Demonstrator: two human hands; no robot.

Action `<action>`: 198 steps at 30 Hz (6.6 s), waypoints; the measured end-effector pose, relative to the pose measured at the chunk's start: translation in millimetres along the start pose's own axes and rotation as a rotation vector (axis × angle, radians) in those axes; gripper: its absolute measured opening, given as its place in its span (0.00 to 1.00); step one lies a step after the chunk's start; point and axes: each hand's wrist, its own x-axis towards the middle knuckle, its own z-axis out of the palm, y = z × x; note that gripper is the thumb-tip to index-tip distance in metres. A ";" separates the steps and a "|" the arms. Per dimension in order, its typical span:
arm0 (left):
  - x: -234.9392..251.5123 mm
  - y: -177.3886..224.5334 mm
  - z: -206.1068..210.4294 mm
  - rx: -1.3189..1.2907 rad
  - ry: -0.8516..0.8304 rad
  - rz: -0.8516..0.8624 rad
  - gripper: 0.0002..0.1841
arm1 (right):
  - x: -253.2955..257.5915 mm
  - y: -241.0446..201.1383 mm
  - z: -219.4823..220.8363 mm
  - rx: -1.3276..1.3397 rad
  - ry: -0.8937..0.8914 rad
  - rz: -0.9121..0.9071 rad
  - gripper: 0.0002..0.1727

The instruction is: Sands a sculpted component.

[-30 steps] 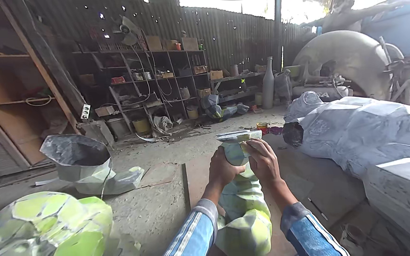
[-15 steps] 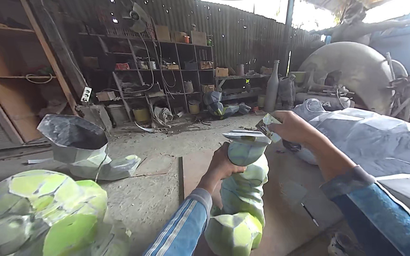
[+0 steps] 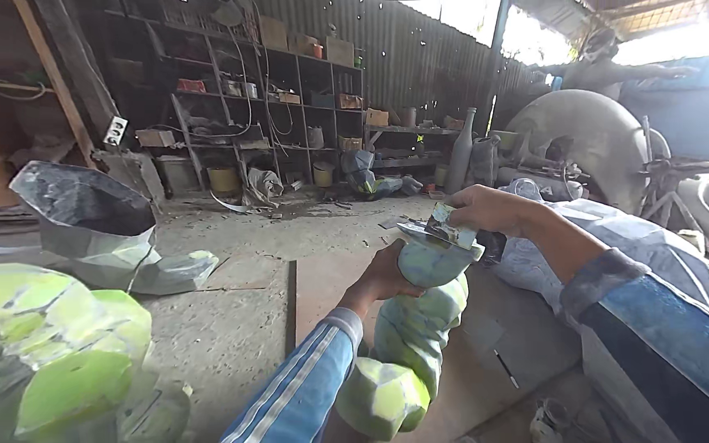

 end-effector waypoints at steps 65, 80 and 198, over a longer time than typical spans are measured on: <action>34.4 -15.9 5.4 -0.106 -0.212 0.242 0.51 | -69.4 54.2 53.2 -1.405 0.263 -0.726 0.29; 30.5 -16.1 1.8 -0.107 -0.204 0.222 0.50 | -69.2 37.9 11.4 -0.987 0.278 -0.817 0.21; 15.8 -48.5 -35.7 -0.125 -0.151 0.120 0.50 | -72.4 88.2 22.0 -1.355 0.457 -0.897 0.23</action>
